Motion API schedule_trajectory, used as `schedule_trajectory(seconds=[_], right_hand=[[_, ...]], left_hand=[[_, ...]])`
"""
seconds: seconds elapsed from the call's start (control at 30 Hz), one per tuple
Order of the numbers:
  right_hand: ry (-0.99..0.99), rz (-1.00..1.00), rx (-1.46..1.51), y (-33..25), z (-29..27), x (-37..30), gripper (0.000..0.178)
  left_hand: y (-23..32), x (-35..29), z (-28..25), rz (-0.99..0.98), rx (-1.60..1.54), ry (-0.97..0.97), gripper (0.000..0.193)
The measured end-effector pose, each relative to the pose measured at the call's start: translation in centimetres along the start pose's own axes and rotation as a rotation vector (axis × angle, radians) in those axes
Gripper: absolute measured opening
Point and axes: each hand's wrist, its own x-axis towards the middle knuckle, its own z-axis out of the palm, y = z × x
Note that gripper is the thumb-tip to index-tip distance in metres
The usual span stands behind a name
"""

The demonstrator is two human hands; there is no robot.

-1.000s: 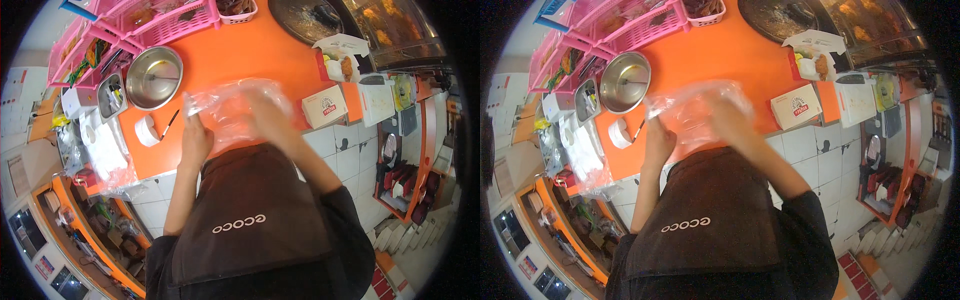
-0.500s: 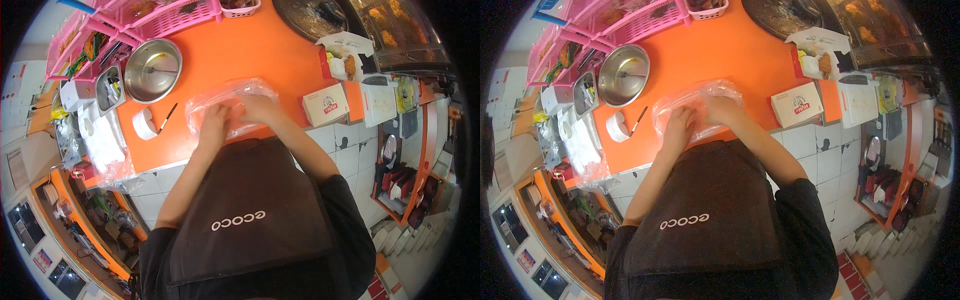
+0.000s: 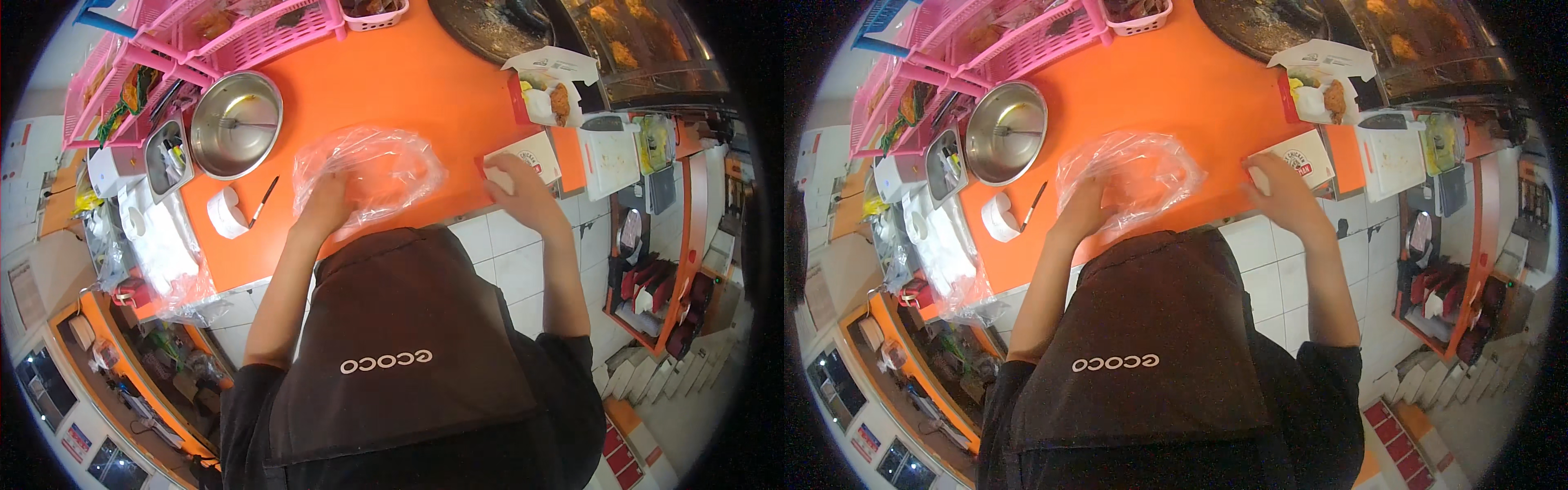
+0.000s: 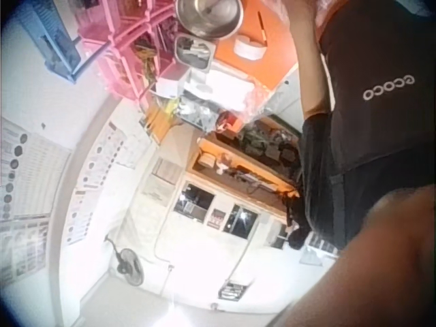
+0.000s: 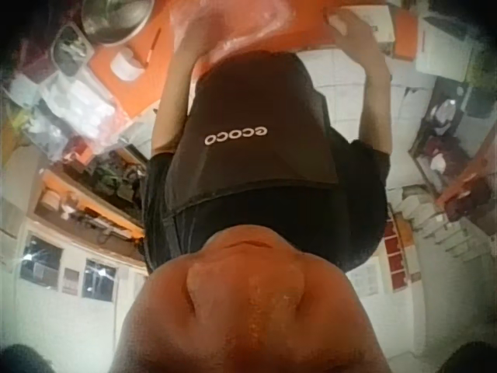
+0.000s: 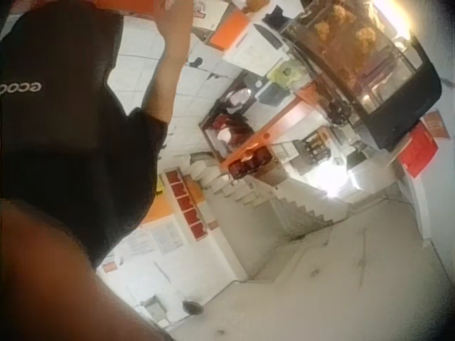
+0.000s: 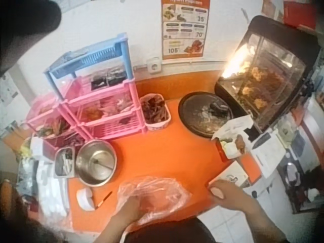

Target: The person folds cardboard boxes, uses a handheld device to print a receipt, checks order information on multiple smartphones, and prepares a plastic bag on a service counter.

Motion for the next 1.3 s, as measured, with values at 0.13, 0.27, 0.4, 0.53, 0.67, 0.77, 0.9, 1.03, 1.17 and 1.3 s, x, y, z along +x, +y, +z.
schedule_trajectory(seconds=[0.13,0.27,0.4,0.53,0.67,0.77,0.9,1.03,1.17,1.3], right_hand=[[-0.003,0.233,0.041,0.0,-0.7,-1.7,0.03],[0.062,0.247,0.218,-0.7,1.1,-1.5,0.033],[0.297,0.182,-0.044,6.2,2.7,-1.3,0.042],[0.394,0.476,-0.533,13.6,7.4,-2.0,0.068],[0.41,0.557,-0.396,10.3,10.2,-1.1,0.078],[0.392,0.431,-0.381,9.3,11.4,-0.7,0.076],[0.384,0.353,-0.52,5.4,12.1,1.0,0.078],[0.352,0.405,-0.434,2.0,12.2,2.7,0.08],[0.371,0.379,-0.391,0.1,12.6,2.6,0.078],[0.367,0.399,-0.347,-0.2,11.7,1.8,0.079]], left_hand=[[3.8,-4.9,-1.3,0.195,-0.161,0.201,0.061],[4.3,-7.9,-2.3,0.266,-0.432,0.215,0.057],[2.7,-9.8,-1.4,0.159,-0.545,0.292,0.052],[1.0,-11.1,-0.6,0.127,-0.569,0.384,0.045],[0.3,-12.1,-0.2,0.129,-0.528,0.434,0.042],[-0.4,-12.6,0.2,0.102,-0.518,0.454,0.043],[-1.1,-12.7,1.0,0.122,-0.539,0.4,0.043],[-1.3,-12.4,1.7,0.118,-0.388,0.448,0.049],[-0.9,-10.0,3.2,0.3,0.06,0.526,0.062],[-2.8,-6.0,5.7,0.301,0.197,0.539,0.066]])
